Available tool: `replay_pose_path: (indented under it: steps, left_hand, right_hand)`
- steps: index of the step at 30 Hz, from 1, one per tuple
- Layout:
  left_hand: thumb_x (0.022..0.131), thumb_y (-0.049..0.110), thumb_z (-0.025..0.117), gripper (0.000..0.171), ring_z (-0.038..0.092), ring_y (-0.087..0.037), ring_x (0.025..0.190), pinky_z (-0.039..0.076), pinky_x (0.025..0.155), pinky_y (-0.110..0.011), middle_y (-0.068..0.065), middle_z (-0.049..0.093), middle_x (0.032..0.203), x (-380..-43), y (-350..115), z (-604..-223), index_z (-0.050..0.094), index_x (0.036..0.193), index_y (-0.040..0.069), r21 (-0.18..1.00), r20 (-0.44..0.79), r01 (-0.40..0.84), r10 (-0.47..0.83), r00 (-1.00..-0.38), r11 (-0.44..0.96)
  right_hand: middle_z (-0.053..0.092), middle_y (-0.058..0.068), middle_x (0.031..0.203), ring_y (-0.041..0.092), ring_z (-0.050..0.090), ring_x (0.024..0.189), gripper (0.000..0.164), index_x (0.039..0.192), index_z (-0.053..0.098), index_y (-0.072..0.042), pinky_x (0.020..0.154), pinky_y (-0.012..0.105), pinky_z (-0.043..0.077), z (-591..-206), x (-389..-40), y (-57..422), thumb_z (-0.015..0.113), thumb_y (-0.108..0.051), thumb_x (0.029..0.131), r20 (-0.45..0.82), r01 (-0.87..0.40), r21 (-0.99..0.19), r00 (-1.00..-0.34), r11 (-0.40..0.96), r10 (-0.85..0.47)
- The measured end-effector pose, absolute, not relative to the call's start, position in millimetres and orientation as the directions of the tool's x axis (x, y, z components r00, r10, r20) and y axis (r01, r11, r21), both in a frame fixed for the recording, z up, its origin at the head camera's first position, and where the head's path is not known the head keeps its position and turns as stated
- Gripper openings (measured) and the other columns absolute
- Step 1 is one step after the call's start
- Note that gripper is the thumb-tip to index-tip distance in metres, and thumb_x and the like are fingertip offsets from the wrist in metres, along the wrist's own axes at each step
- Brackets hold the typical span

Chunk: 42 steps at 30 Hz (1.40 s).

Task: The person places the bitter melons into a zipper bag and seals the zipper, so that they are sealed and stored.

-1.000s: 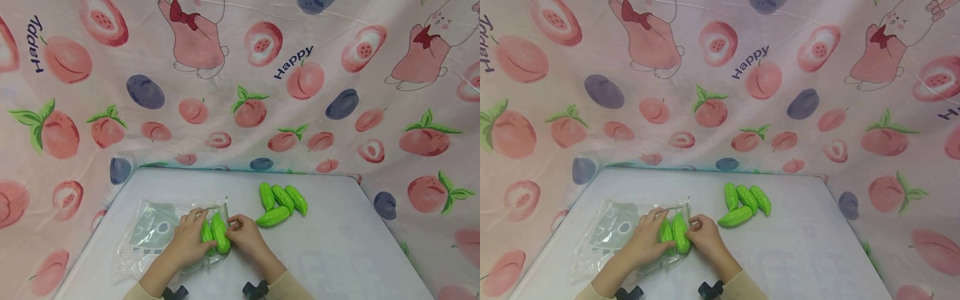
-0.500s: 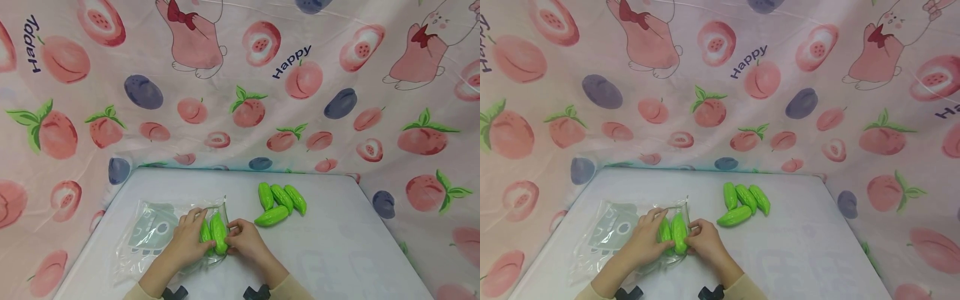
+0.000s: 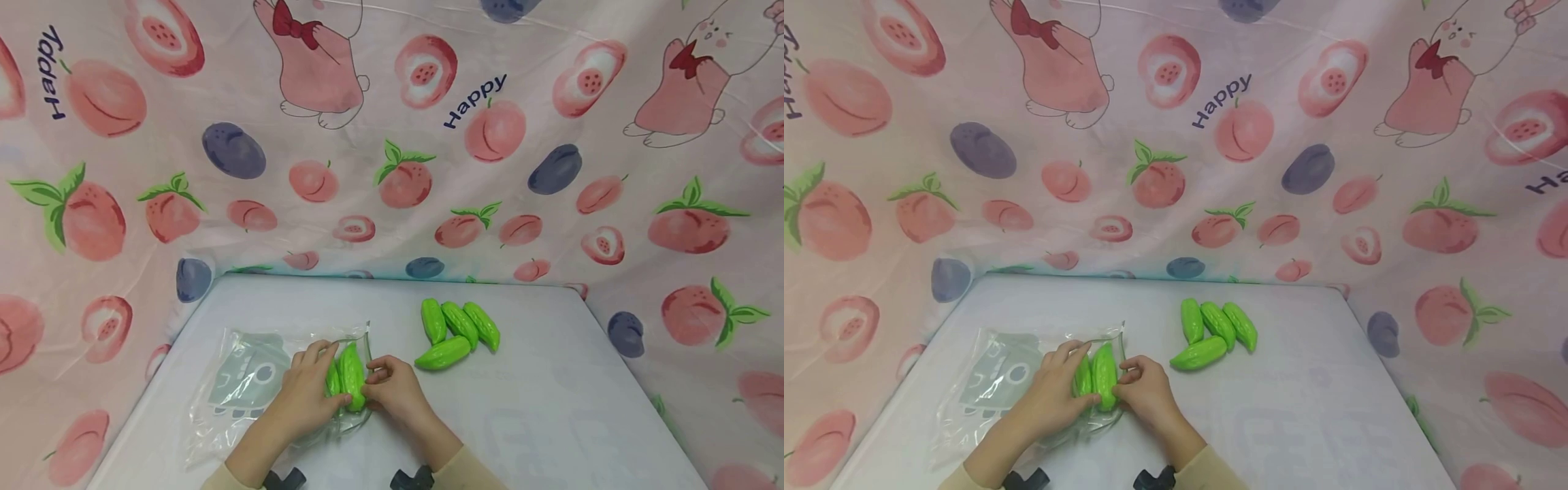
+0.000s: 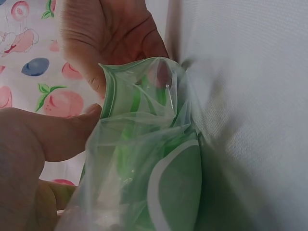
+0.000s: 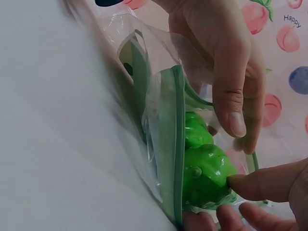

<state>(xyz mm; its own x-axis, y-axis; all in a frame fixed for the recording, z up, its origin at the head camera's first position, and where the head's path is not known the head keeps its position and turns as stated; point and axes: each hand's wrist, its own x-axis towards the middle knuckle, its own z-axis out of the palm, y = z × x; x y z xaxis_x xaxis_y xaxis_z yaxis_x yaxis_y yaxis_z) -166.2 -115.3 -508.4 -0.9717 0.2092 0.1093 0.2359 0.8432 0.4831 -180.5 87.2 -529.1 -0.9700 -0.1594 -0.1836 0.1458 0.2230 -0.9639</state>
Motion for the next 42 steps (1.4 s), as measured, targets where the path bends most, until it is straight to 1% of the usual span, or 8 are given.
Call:
replay_pose_path:
  steps: [9,15,19,22,27,31,33,42]
  left_hand:
    - [0.081,0.044,0.093,0.097,0.049,-0.039,0.138,0.052,0.101,-0.066,-0.011,0.049,0.159,-165.4,-114.2,-506.9,0.050,0.160,0.010,0.488,0.110,0.233,0.205,-0.973,0.841]
    - [0.081,0.043,0.093,0.096,0.048,-0.040,0.140,0.050,0.104,-0.067,-0.012,0.049,0.159,-164.5,-113.8,-505.8,0.049,0.161,0.011,0.492,0.105,0.227,0.201,-0.974,0.840]
    - [0.081,0.042,0.093,0.096,0.048,-0.040,0.140,0.050,0.102,-0.067,-0.011,0.049,0.159,-164.7,-113.4,-506.4,0.050,0.160,0.011,0.491,0.119,0.237,0.205,-0.971,0.838]
    - [0.082,0.042,0.093,0.095,0.049,-0.040,0.139,0.051,0.101,-0.066,-0.011,0.049,0.159,-165.3,-113.5,-507.5,0.050,0.160,0.011,0.484,0.131,0.245,0.207,-0.969,0.840]
    - [0.082,0.043,0.093,0.095,0.050,-0.039,0.138,0.051,0.099,-0.066,-0.009,0.050,0.158,-166.6,-114.2,-510.1,0.050,0.160,0.013,0.475,0.136,0.249,0.209,-0.968,0.844]
    - [0.081,0.043,0.094,0.095,0.050,-0.039,0.137,0.052,0.099,-0.066,-0.009,0.050,0.157,-167.1,-114.5,-510.8,0.051,0.159,0.012,0.476,0.137,0.250,0.210,-0.968,0.843]
    - [0.081,0.043,0.094,0.095,0.050,-0.039,0.137,0.051,0.100,-0.065,-0.009,0.050,0.158,-166.9,-114.5,-510.8,0.050,0.160,0.012,0.474,0.135,0.247,0.208,-0.969,0.845]
    - [0.081,0.041,0.094,0.095,0.048,-0.040,0.141,0.048,0.104,-0.067,-0.010,0.050,0.159,-166.4,-114.6,-508.3,0.050,0.160,0.013,0.455,0.143,0.246,0.203,-0.969,0.856]
  right_hand:
    - [0.071,0.012,0.101,0.014,0.069,0.081,0.042,0.125,0.069,-0.001,0.069,0.030,0.062,-531.0,-180.4,85.2,0.079,0.001,0.084,-0.174,0.136,-0.963,-0.973,0.232,-0.154]
    - [0.074,0.014,0.105,0.014,0.068,0.085,0.041,0.127,0.068,0.001,0.070,0.031,0.062,-529.7,-179.3,85.4,0.068,0.002,0.087,-0.154,0.108,-0.967,-0.970,0.231,-0.189]
    - [0.077,0.016,0.110,0.021,0.071,0.091,0.046,0.130,0.066,0.001,0.072,0.031,0.059,-528.5,-178.9,85.7,0.062,0.004,0.084,-0.152,0.092,-0.963,-0.962,0.253,-0.229]
    - [0.079,0.017,0.115,0.028,0.073,0.105,0.050,0.133,0.065,0.000,0.076,0.030,0.057,-528.5,-179.3,85.9,0.061,0.005,0.083,-0.150,0.074,-0.959,-0.952,0.275,-0.268]
    - [0.079,0.016,0.121,0.036,0.071,0.123,0.056,0.136,0.064,-0.002,0.093,0.040,0.059,-528.1,-179.6,86.3,0.060,0.007,0.081,-0.147,0.048,-0.952,-0.939,0.304,-0.312]
    - [0.078,0.017,0.126,0.039,0.070,0.127,0.061,0.140,0.062,-0.003,0.106,0.055,0.057,-526.0,-179.4,86.5,0.057,0.009,0.080,-0.145,0.034,-0.949,-0.929,0.312,-0.341]
    - [0.077,0.017,0.129,0.040,0.069,0.128,0.063,0.141,0.061,-0.003,0.108,0.058,0.055,-525.5,-180.1,86.5,0.056,0.010,0.080,-0.142,0.025,-0.950,-0.923,0.312,-0.357]
    - [0.071,0.027,0.137,0.044,0.067,0.130,0.056,0.147,0.053,0.004,0.112,0.054,0.055,-526.0,-179.8,84.6,0.060,0.007,0.092,-0.126,0.035,-0.976,-0.895,0.214,-0.428]
